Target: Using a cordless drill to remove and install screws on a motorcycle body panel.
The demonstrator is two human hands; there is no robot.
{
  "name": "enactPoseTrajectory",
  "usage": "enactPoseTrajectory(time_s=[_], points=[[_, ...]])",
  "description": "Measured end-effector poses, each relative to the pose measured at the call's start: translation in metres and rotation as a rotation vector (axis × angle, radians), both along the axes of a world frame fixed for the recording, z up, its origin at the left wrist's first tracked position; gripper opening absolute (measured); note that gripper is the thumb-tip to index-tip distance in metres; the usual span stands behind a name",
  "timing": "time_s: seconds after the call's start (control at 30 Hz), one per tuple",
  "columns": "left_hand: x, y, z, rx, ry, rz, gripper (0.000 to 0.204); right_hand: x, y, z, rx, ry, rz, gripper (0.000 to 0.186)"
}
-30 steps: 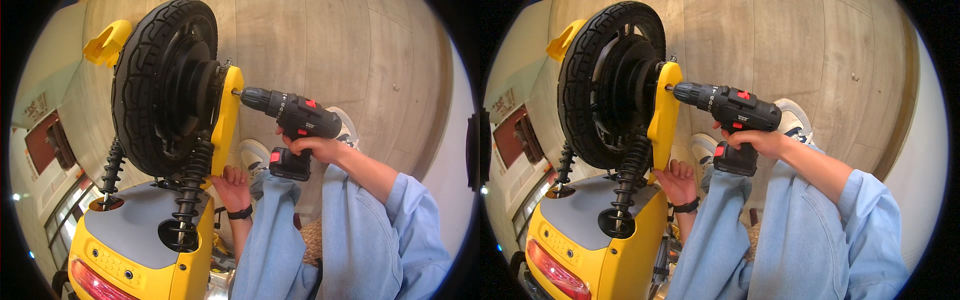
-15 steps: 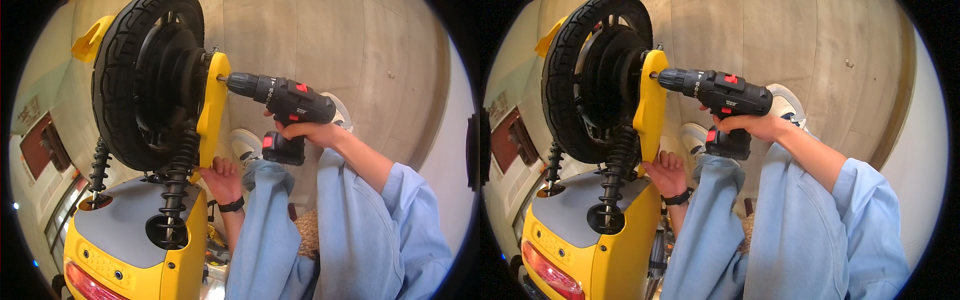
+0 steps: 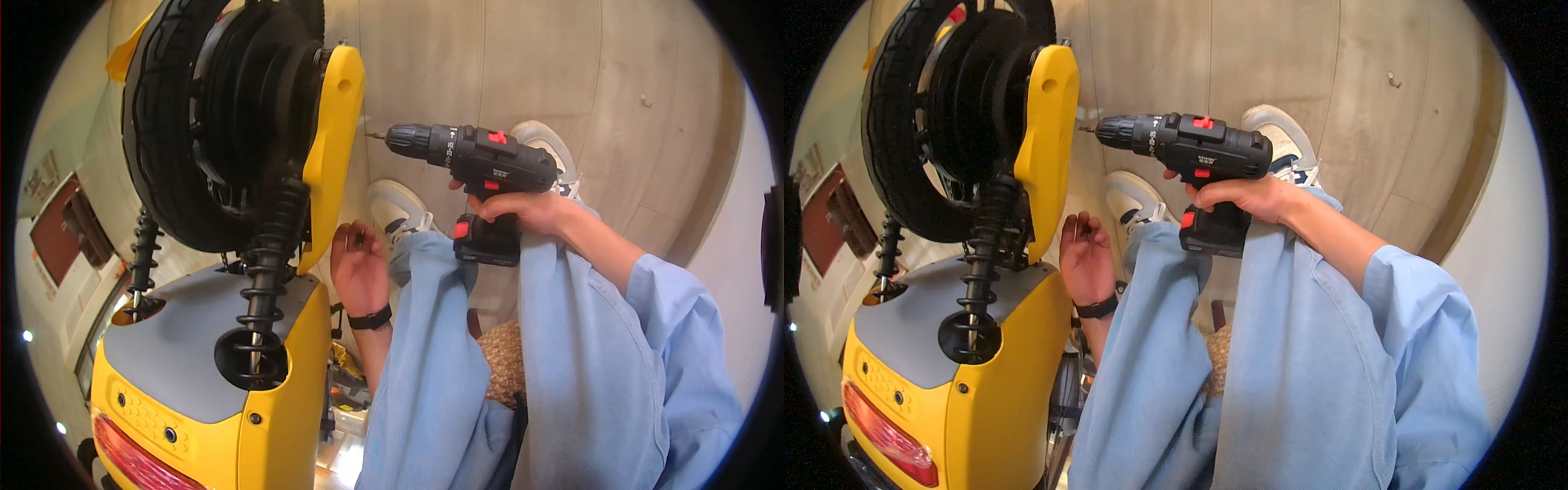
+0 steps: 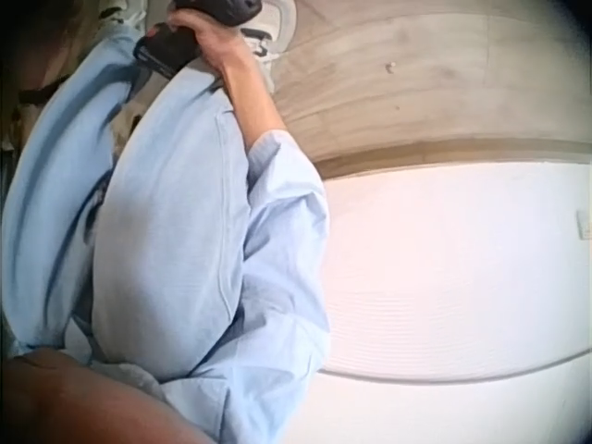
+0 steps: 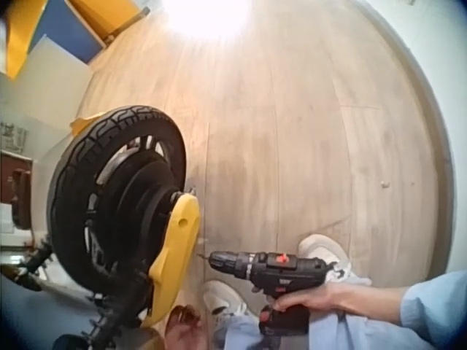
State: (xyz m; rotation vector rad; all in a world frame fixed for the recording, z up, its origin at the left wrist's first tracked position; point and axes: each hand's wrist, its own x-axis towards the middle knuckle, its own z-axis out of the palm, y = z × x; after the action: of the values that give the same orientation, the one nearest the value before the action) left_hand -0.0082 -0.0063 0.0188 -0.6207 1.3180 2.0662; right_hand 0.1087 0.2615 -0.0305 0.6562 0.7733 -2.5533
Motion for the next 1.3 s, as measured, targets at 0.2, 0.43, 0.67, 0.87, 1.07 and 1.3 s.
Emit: enactPoseTrajectory(time_s=[0.2,0.43,0.67,0.87,1.07,1.3], points=[[-0.002,-0.002,-0.005,-0.031,-0.027,-0.011,0.031,0.018,-0.012,-0.014,0.232,0.136,0.116,0.037],[0.003,-0.011,-0.010,0.324,-0.199,0.150,0.031,0.005,-0.008,0.022,0.895,0.595,0.136,0.037],[0.005,-0.006,-0.006,0.563,-0.295,0.195,0.032,0.003,-0.012,0.019,1.650,0.902,0.213,0.031],[0.003,0.003,0.004,0.564,-0.342,0.262,0.036,0.003,-0.016,0.016,1.666,0.931,0.207,0.029],[0.007,0.007,0.004,0.549,-0.298,0.266,0.032,0.000,-0.019,0.015,1.663,0.903,0.191,0.029],[0.009,0.009,0.005,0.606,-0.330,0.325,0.030,-0.002,-0.018,0.014,1.644,0.905,0.170,0.030]])
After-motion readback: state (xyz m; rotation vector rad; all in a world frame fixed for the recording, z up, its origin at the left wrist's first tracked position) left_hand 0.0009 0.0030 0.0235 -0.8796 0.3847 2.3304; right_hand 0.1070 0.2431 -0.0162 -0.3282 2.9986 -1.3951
